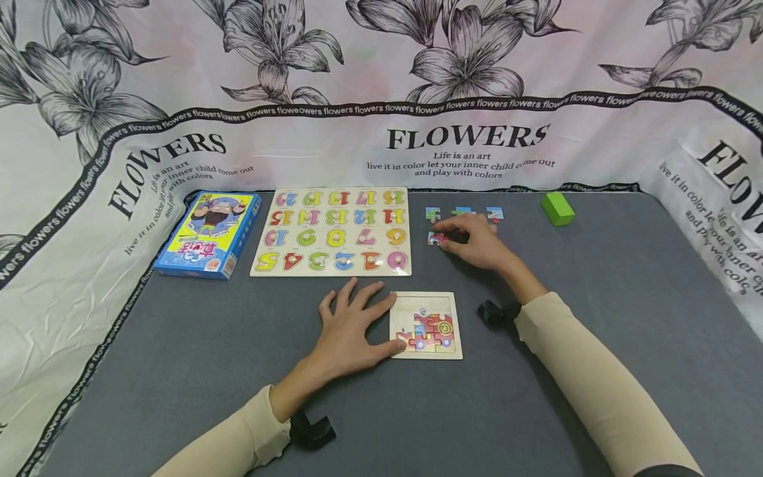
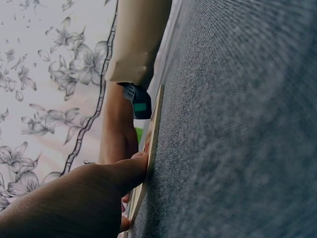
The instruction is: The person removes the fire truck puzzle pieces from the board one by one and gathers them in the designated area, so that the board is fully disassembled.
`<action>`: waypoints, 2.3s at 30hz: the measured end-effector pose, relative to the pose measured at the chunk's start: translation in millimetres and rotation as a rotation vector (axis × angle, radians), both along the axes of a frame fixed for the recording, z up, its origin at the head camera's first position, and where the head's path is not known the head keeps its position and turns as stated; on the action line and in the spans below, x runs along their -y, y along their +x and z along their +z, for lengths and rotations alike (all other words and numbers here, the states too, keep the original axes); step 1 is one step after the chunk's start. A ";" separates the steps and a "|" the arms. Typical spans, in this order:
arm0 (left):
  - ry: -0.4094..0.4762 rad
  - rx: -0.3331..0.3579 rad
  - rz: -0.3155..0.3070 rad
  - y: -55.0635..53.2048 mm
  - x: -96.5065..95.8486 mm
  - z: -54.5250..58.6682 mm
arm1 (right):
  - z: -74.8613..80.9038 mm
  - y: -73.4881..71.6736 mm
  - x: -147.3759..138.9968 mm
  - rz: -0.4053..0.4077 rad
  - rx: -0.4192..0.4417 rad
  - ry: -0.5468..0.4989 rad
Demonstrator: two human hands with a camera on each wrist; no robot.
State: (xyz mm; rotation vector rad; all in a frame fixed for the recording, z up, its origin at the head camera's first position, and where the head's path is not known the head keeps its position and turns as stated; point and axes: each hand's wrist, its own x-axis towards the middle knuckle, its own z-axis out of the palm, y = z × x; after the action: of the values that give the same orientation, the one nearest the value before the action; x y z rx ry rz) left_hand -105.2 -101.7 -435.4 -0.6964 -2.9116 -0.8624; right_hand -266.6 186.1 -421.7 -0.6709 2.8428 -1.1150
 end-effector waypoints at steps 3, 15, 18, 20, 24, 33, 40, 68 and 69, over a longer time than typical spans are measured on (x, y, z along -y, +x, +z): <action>0.004 0.003 0.001 0.5 0.2 -0.1 | -2.0 3.0 -0.9 -0.051 -0.007 0.009; -0.006 -0.001 0.015 0.6 -0.3 1.3 | -3.6 5.5 6.1 -0.157 -0.040 0.004; -0.006 0.000 0.014 0.0 -0.7 1.1 | -3.2 5.8 6.7 -0.170 -0.041 -0.002; -0.005 0.001 0.012 -0.2 -0.9 1.1 | -3.6 5.8 6.7 -0.179 -0.038 -0.001; -0.006 0.003 0.010 -0.4 -1.1 0.9 | -4.5 5.6 7.2 -0.195 -0.030 0.006; -0.010 -0.002 0.009 -1.0 -1.8 -0.2 | -5.7 4.8 9.2 -0.219 -0.028 0.016; -0.007 -0.011 0.009 -1.1 -1.2 -0.8 | -6.2 3.8 10.4 -0.238 -0.024 0.029; -0.003 0.013 0.011 0.1 -1.0 -0.8 | 1.2 35.9 -18.1 -0.237 -0.079 -0.209; -0.003 0.014 0.012 0.3 -0.9 -0.5 | 2.0 37.9 -18.1 -0.238 -0.072 -0.201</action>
State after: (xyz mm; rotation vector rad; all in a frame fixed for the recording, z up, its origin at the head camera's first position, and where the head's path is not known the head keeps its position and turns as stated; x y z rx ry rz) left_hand -104.9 -100.7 -435.9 -0.6744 -2.9270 -0.8663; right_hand -228.7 204.1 -419.7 -0.3922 2.9579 -1.4538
